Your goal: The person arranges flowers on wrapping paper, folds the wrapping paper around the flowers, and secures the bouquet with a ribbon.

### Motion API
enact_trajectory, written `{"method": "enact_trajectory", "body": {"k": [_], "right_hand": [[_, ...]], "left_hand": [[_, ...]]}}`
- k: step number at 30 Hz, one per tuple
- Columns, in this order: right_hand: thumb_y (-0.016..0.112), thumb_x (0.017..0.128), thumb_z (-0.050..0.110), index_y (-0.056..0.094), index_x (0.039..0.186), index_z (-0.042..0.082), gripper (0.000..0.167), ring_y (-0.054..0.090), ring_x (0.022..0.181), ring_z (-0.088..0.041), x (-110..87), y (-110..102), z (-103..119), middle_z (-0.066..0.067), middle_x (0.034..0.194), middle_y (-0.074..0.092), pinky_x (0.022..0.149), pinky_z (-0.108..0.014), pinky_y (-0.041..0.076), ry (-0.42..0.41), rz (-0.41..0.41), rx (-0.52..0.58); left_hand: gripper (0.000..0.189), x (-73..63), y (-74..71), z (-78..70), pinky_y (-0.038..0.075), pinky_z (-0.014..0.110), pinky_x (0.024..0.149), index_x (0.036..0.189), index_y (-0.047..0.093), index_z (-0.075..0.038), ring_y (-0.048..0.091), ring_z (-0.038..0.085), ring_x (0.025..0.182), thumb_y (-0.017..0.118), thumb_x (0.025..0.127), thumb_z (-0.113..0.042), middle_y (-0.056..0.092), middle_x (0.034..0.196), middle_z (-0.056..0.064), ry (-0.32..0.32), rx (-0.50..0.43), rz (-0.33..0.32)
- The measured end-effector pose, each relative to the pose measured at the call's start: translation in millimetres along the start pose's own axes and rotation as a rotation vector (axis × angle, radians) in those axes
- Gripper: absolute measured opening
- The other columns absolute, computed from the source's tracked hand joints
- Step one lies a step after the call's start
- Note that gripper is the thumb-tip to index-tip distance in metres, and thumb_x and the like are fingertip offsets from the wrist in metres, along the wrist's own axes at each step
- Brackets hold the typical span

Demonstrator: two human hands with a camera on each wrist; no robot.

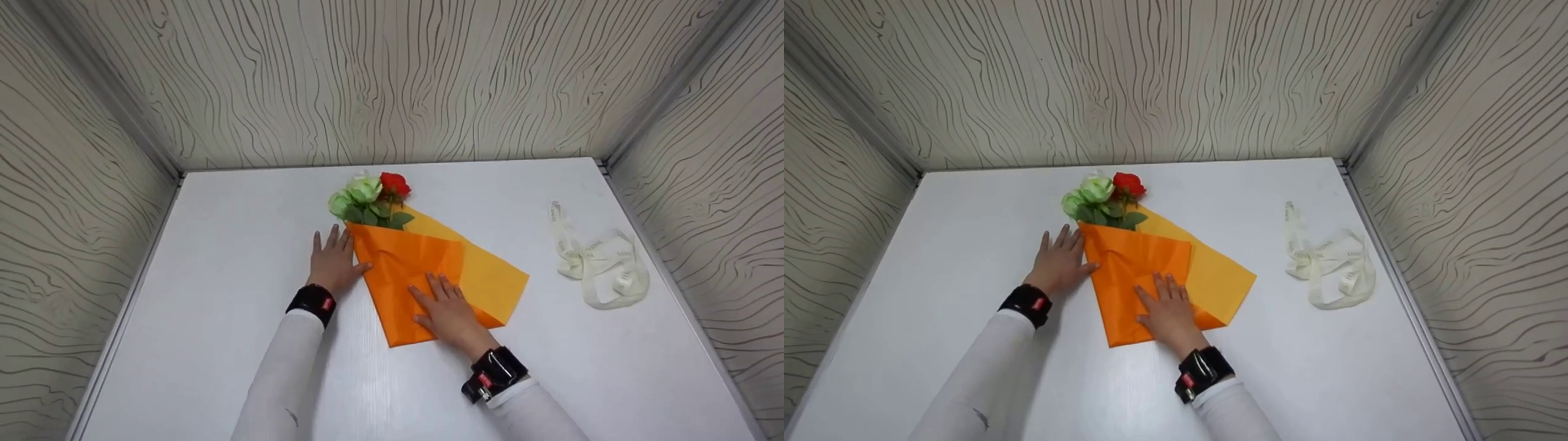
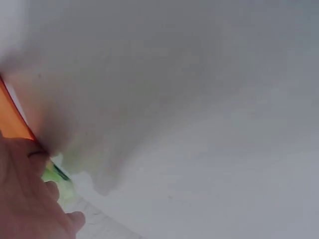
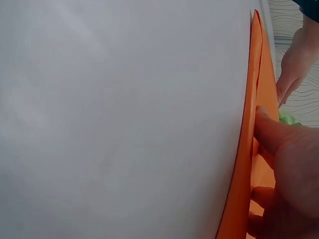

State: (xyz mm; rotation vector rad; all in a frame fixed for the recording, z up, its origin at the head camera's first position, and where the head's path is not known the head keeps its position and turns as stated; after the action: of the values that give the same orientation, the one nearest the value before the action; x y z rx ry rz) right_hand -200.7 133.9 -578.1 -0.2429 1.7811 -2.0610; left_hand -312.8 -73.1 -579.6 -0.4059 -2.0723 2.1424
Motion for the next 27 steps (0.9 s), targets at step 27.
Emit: {"method": "enact_trajectory", "body": {"k": [27], "right_hand": [[0.044,0.087,0.050,0.031,0.138,0.027,0.057,0.016,0.129,-0.039,0.6,-1.3,1.8,-0.016,0.144,0.019,0.100,-0.054,0.017,0.006,0.003,-0.040]], "left_hand": [[0.077,-107.7,1.4,-73.6,0.016,0.052,0.101,0.139,0.023,-0.002,0.014,0.027,0.132,0.033,0.088,-0.058,0.019,0.144,0.014,0.160,-0.067,0.142]]}}
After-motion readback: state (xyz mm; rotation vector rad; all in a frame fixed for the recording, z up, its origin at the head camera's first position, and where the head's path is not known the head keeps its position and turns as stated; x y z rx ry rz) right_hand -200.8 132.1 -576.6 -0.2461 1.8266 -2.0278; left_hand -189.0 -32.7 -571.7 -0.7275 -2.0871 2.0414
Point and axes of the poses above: each hand's wrist, its own x-axis towards the middle knuckle, its own y-axis out of the palm, z = x × y, the point moved 6 cm from there along x, towards the middle knuckle
